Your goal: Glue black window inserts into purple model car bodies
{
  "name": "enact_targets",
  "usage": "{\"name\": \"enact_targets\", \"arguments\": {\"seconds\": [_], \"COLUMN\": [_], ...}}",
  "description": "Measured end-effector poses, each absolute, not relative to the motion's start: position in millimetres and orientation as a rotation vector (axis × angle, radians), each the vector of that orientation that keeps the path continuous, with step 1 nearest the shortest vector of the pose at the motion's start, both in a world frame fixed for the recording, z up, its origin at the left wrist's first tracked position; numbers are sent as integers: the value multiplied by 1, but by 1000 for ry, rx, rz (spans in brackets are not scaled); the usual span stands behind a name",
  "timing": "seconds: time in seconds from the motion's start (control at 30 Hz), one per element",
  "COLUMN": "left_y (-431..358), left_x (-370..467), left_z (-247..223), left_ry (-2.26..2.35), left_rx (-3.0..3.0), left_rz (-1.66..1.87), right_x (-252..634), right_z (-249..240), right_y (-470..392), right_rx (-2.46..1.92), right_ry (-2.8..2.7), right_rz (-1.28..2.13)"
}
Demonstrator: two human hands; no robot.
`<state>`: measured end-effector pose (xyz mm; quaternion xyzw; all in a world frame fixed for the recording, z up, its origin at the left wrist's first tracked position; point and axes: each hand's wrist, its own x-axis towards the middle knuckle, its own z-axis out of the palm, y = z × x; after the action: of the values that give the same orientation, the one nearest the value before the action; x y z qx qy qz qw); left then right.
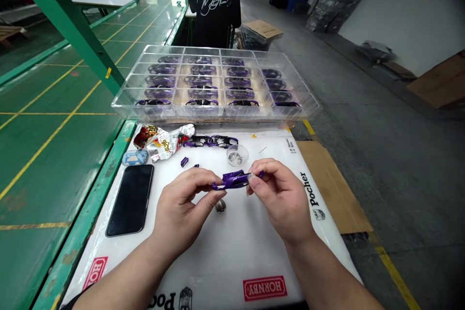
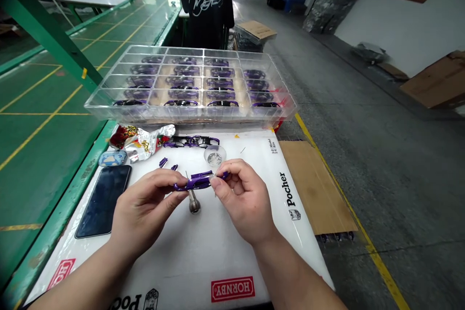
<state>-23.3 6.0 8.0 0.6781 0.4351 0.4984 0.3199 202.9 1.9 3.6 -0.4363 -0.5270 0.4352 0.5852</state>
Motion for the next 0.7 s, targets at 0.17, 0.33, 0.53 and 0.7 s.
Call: {"name": "enact_targets", "arguments": {"seconds": [0.17,0.33,0.53,0.7], "left_y": [3,6,8,10], "left_x": [-21,-17,-11,-10], "left_z": [9,7,8,9], "left_ry": [1191,1008,919,892], "left_rx": [1451,947,710,634], "left_rz": [1270,1179,1114,1056], "right_x": [205,205,202,203], "right_z": [7,8,3,2], "right_y": [-1,-3,-3,-5], "right_rx": [-1026,-1095,-1193,-1242], "right_ry": [-1215,-1187,-1222,-1301], "right_rz": [1093,1135,1053,1008]}}
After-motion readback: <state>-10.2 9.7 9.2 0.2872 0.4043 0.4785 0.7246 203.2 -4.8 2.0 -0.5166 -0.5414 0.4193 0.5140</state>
